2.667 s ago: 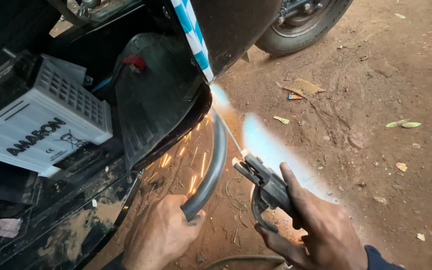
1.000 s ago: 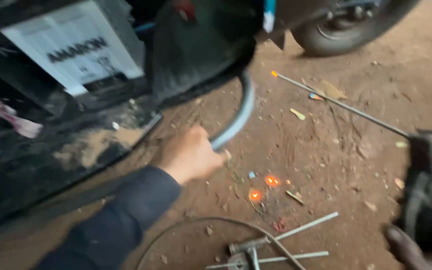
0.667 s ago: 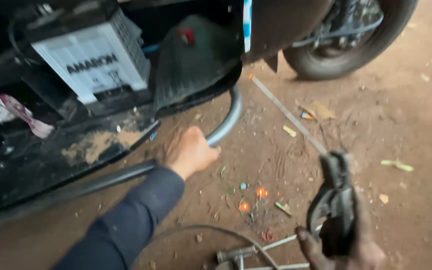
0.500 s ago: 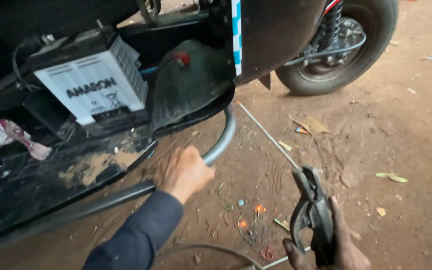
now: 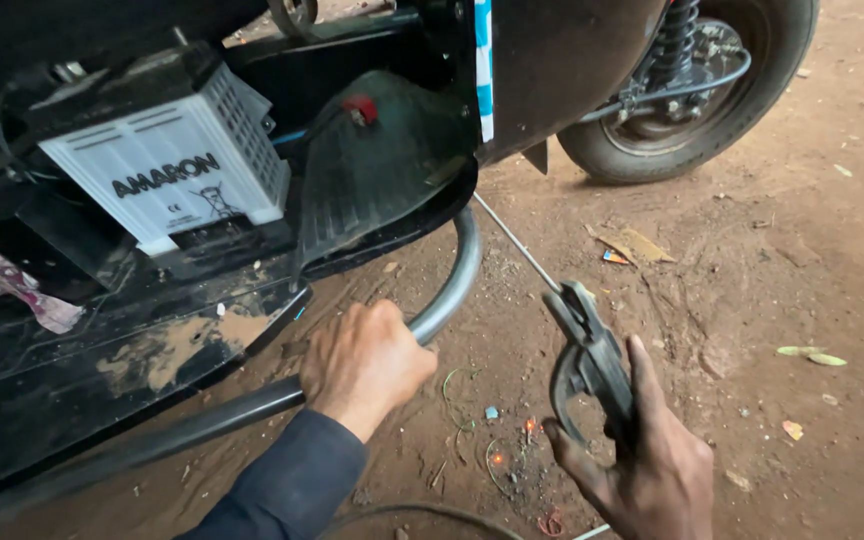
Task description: Welding a metal guard rail onto the side of an auto-rickshaw.
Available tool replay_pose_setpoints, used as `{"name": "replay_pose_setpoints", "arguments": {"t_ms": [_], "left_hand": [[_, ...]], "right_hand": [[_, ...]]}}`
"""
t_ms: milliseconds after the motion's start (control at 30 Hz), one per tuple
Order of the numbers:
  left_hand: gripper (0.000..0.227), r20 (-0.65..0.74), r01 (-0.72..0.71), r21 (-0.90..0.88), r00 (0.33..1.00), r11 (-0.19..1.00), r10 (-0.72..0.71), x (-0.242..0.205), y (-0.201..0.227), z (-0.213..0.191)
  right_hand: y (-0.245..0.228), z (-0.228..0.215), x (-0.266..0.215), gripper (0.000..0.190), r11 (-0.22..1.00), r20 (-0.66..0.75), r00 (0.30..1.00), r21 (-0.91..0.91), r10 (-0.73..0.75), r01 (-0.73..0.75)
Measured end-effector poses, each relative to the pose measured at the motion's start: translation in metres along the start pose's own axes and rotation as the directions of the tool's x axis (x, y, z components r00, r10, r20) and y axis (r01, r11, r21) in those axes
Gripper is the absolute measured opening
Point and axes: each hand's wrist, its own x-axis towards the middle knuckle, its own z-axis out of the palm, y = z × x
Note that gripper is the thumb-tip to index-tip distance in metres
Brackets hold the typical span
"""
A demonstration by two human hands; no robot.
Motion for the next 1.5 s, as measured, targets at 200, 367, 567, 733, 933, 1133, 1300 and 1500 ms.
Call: {"name": "replay_pose_setpoints", "arguments": {"t_ms": [200,367,567,733,933,1133,1300,1500], "left_hand": [[0.027,-0.008,0.003,-0.001,1.0,1.0,-0.003,0.001,0.0,0.003],[0.024,-0.035,-0.018,-0.012,0.999,1.0,0.018,0.003,0.0,0.005],[0.023,-0.014,0.002,0.015,1.0,1.0,-0.002,0.0,0.003,0.0],[0.024,-0.048,-0.007,0.032,0.999,0.999,0.009,0.002,0.0,0.006],[0.022,-0.041,-0.004,0.005,0.999,1.0,0.004,0.003,0.0,0.006],[0.024,-0.065,0.006,0.032,0.998,0.999,-0.004,0.001,0.001,0.006],[0.026,-0.046,0.018,0.03,0.999,0.999,-0.017,0.0,0.004,0.002],[0.024,-0.03,0.01,0.046,1.0,0.999,-0.009,0.001,0.005,0.003]], "right_hand": [[-0.011,0.014,0.012,0.113,0.968,0.092,0.987,-0.206,-0.129,0.146],[-0.024,0.014,0.013,0.11,0.941,0.257,0.966,-0.332,0.019,0.07],[-0.033,0.012,0.012,0.103,0.976,-0.033,0.975,-0.033,-0.218,0.217],[-0.037,0.017,0.009,0.106,0.996,0.073,0.997,0.091,-0.001,-0.006],[-0.049,0.004,0.019,0.107,0.992,0.103,0.99,-0.072,-0.096,0.103],[-0.047,0.003,0.02,0.107,0.999,0.108,0.994,-0.015,-0.028,0.03],[-0.04,0.01,0.014,0.11,0.999,0.14,0.989,0.011,0.039,-0.041],[-0.033,0.013,0.012,0.109,0.994,0.073,0.994,-0.07,-0.076,0.081]]}}
